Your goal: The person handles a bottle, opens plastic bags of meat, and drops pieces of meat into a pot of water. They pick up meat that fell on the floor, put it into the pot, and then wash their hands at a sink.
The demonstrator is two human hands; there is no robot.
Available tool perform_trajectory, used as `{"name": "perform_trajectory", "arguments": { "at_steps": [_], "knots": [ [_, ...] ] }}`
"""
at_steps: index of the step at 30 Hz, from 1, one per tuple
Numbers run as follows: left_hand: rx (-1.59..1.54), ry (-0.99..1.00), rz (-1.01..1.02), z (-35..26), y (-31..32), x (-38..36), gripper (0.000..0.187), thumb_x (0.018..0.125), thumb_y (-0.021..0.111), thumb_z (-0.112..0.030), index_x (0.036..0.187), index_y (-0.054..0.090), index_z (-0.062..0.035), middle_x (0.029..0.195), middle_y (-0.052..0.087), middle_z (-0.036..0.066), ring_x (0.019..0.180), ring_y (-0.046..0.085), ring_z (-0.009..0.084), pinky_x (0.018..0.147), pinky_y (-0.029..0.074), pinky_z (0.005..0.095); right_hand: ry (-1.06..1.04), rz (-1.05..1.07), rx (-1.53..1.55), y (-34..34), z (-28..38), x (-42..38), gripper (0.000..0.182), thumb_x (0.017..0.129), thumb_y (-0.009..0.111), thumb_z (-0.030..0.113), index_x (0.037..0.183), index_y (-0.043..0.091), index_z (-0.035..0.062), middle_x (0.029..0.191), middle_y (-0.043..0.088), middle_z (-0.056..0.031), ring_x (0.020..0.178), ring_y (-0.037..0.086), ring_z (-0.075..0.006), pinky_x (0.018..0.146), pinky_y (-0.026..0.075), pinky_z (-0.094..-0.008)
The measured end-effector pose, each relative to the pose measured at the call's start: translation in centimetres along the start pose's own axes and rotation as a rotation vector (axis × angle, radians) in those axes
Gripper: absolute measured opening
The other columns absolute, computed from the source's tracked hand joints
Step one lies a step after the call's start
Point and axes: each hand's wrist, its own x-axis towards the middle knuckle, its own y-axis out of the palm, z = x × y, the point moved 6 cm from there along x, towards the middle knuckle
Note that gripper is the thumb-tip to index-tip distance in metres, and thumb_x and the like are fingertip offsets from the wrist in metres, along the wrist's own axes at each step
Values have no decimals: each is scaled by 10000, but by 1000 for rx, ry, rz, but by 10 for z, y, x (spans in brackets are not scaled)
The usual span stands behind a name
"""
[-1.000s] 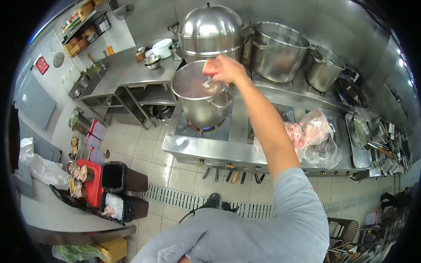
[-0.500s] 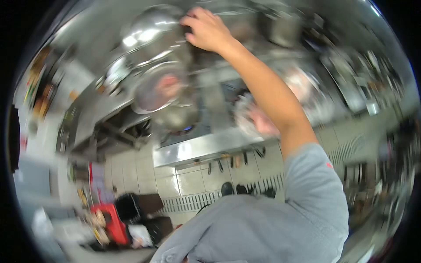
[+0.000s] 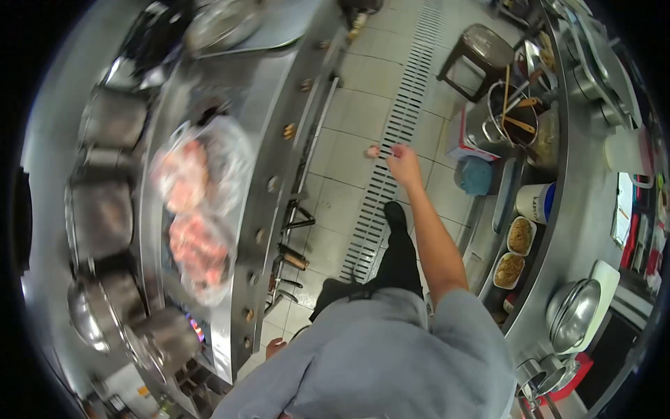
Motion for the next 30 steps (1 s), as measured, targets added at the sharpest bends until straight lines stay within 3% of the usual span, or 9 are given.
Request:
{"name": "perform_trajectory", "arguments": {
  "at_steps": [2, 5, 6, 7, 15, 19, 23, 27, 30],
  "knots": [
    [181, -94, 90, -35, 15, 14, 370, 768, 684, -179, 1109, 626, -47, 824, 656, 90, 651, 585, 134, 550, 477, 297, 235, 12, -187, -7, -110, -5, 352, 705, 660, 178, 1014, 632, 12, 906, 669, -160, 853, 652, -266, 763, 506, -353],
    [500, -173, 136, -98, 37, -15, 372, 773, 677, -177, 1125, 629, -68, 830, 668, 81, 635, 589, 132, 551, 476, 298, 496, 182, -194, 3, -215, -18, 352, 706, 662, 163, 1028, 638, 24, 965, 657, -193, 939, 631, -331, 833, 499, -385],
    [386, -85, 285, -50, 34, 0, 331, 807, 643, -230, 1110, 644, -97, 833, 671, 83, 654, 601, 140, 587, 483, 292, 553, 251, -275, 18, -250, -20, 374, 708, 658, 161, 1057, 627, 33, 1007, 646, -191, 979, 613, -334, 856, 491, -396],
    [654, 83, 380, -54, 35, -17, 334, 831, 604, -317, 1105, 651, -131, 870, 680, 96, 759, 633, 194, 671, 495, 320, 607, 318, -358, 33, -282, -17, 397, 709, 655, 160, 1086, 616, 41, 1049, 634, -189, 1019, 594, -337, 879, 482, -407],
    [696, -459, 297, -101, 66, -14, 300, 839, 595, -315, 1066, 648, -126, 852, 670, 94, 747, 632, 193, 644, 489, 326, 462, 549, -545, 255, -434, 98, 504, 744, 645, 132, 1235, 527, 145, 1229, 498, -161, 1132, 501, -346, 939, 451, -416],
    [691, -571, 245, -135, 79, 16, 284, 843, 591, -314, 1047, 647, -124, 844, 666, 93, 741, 631, 192, 631, 486, 329, 202, 347, -614, 364, -467, 170, 373, 765, 630, 132, 1125, 569, 201, 1216, 442, -139, 1077, 494, -357, 823, 511, -458],
    [651, -606, 199, -153, 81, 33, 269, 847, 586, -312, 1027, 646, -122, 835, 661, 93, 735, 631, 191, 617, 483, 332, 73, 363, -831, 435, -511, 186, 293, 823, 576, 152, 1108, 578, 215, 1249, 436, -118, 1112, 482, -325, 810, 515, -421],
    [552, -568, 215, -129, 88, 9, 255, 851, 582, -311, 1008, 644, -119, 827, 656, 92, 729, 630, 191, 604, 481, 336, 134, 538, -836, 415, -527, 146, 269, 847, 554, 224, 1110, 593, 185, 1330, 409, -139, 1051, 483, -375, 874, 468, -499],
    [430, -521, 233, -81, 109, -37, 246, 854, 578, -311, 993, 643, -118, 820, 653, 91, 725, 630, 190, 594, 478, 338, 314, 577, -704, 339, -438, 112, 497, 710, 710, 242, 1175, 542, 188, 1320, 397, -240, 1045, 491, -422, 873, 441, -506]
  ]
}}
